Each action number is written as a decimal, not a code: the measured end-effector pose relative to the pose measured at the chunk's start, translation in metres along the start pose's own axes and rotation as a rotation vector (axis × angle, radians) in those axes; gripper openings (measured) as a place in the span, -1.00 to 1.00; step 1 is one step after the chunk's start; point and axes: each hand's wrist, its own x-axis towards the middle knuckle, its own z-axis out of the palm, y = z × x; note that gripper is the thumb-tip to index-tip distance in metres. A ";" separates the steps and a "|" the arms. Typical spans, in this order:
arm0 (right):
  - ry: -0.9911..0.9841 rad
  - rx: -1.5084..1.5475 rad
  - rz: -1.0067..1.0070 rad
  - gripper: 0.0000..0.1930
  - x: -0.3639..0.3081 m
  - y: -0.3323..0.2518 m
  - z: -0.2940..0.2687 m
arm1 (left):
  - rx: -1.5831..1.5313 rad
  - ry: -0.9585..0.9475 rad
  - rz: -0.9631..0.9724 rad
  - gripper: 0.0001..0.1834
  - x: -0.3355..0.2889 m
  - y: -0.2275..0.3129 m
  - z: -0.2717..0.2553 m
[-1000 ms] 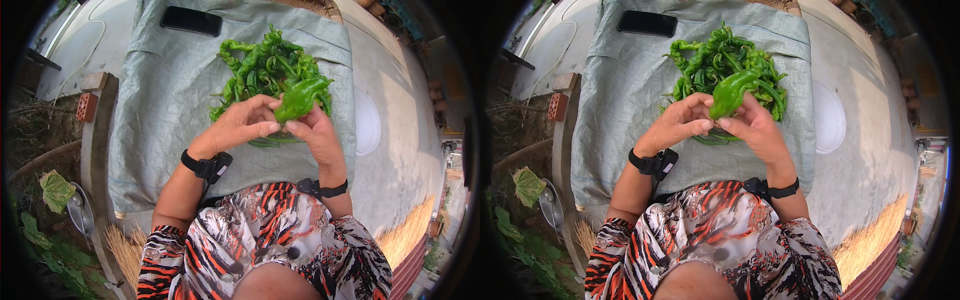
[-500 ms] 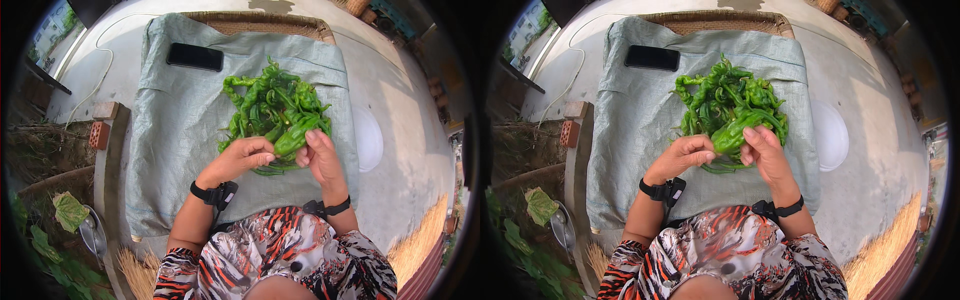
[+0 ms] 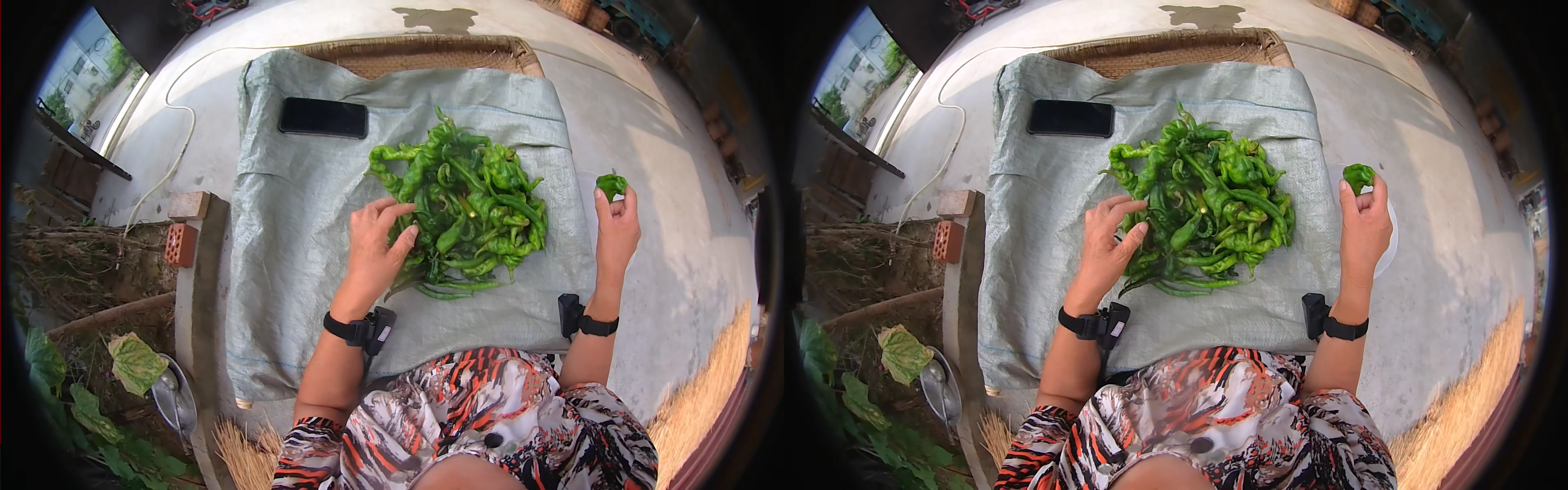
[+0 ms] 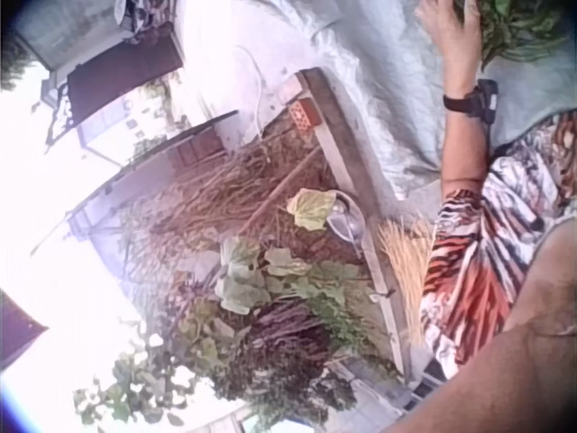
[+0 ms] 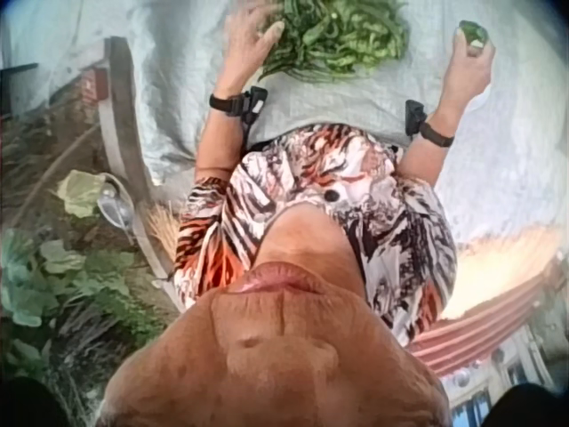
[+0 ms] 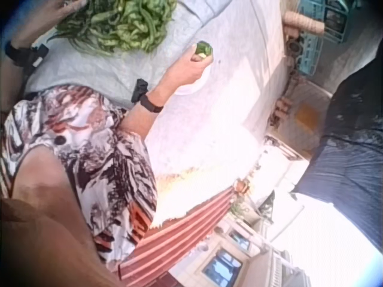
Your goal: Sorting and picking green peppers on a tray.
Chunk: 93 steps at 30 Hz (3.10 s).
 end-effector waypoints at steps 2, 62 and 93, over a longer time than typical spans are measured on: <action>-0.010 -0.037 0.056 -0.53 0.007 0.023 0.007 | 0.133 -0.054 0.059 -0.63 -0.002 0.003 0.004; -1.097 1.167 0.130 -0.67 -0.064 -0.063 0.041 | -0.629 -0.021 -0.289 -0.81 -0.007 0.011 0.003; -0.622 0.070 -0.944 -0.71 -0.068 -0.155 0.153 | -0.469 -0.122 -0.405 -0.34 -0.003 -0.004 0.008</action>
